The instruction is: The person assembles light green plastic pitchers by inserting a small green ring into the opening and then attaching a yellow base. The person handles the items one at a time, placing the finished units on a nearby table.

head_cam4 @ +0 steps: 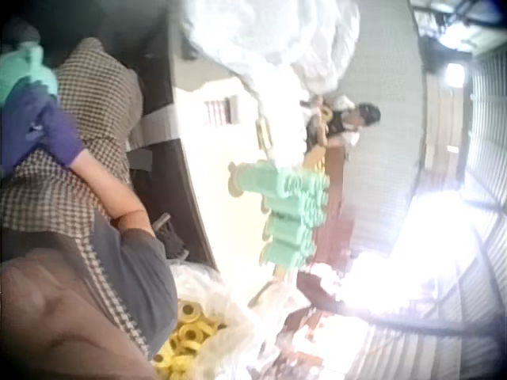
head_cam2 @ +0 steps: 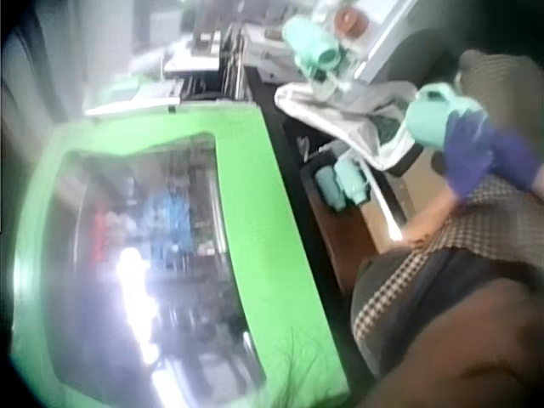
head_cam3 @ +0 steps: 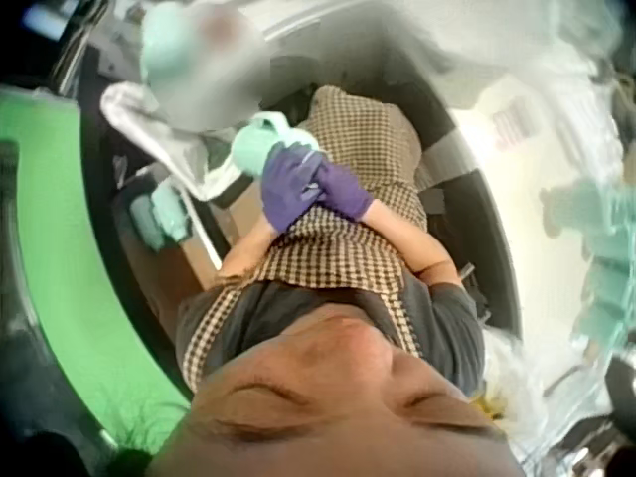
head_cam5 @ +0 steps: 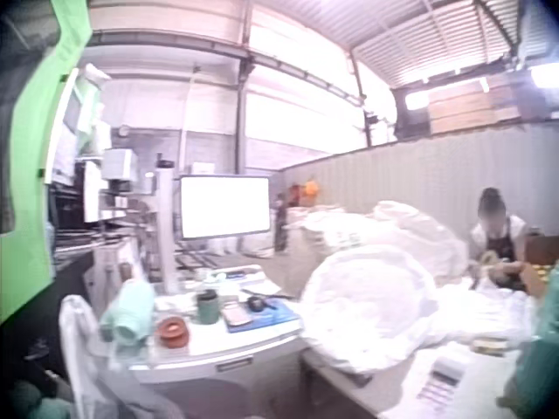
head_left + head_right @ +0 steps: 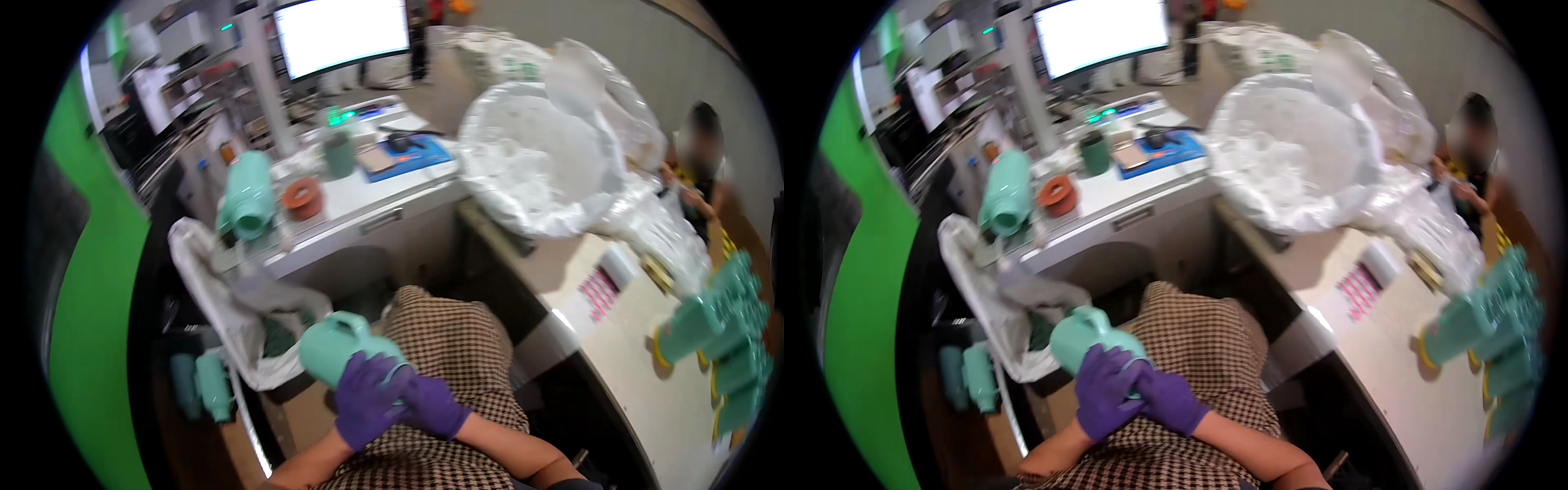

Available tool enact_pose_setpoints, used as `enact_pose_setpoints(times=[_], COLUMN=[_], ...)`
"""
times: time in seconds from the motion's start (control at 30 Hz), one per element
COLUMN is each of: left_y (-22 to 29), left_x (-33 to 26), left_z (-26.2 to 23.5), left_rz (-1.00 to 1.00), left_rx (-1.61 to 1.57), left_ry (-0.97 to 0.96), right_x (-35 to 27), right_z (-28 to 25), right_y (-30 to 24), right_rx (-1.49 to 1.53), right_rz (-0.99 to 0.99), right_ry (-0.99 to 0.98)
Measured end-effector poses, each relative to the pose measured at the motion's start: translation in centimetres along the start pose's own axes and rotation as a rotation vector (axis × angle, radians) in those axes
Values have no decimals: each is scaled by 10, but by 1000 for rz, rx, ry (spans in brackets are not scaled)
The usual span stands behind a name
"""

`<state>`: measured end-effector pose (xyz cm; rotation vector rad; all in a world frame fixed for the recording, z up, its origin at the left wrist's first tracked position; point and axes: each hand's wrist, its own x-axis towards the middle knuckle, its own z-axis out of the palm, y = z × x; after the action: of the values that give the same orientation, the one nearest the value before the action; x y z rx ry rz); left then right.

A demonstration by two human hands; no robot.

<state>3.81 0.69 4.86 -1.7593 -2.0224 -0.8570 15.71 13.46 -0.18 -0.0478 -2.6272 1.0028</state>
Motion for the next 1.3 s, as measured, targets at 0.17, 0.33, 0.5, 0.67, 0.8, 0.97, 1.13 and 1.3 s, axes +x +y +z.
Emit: enact_pose_setpoints(times=[0.17,0.33,0.5,0.67,0.8,0.97,1.13,1.3], left_y=[-4,-7,-11,8,-10,-98,-68,-49], left_x=[-12,-8,-13,-15,-11,-62,-109,-88], left_z=[8,-3,2,4,10,-20,-35,-44], left_rz=[150,131,54,199,105,-539,-300,-213], left_rx=[137,60,26,140,163,-142,-151,-91], left_ry=[72,66,64,68,131,211,177,108], right_x=[7,1,-15,-29,-49,-81,-3,166], right_z=[3,-9,-32,-34,-33,-101,-94,1], right_y=[3,-21,-50,-38,-34,-23,-41,-83], right_rx=[-218,-44,-52,267,-186,268,791,-130], right_rz=[-43,-10,64,136,-212,-408,-320,-577], right_ry=[-151,-134,76,-4,166,280,607,-15])
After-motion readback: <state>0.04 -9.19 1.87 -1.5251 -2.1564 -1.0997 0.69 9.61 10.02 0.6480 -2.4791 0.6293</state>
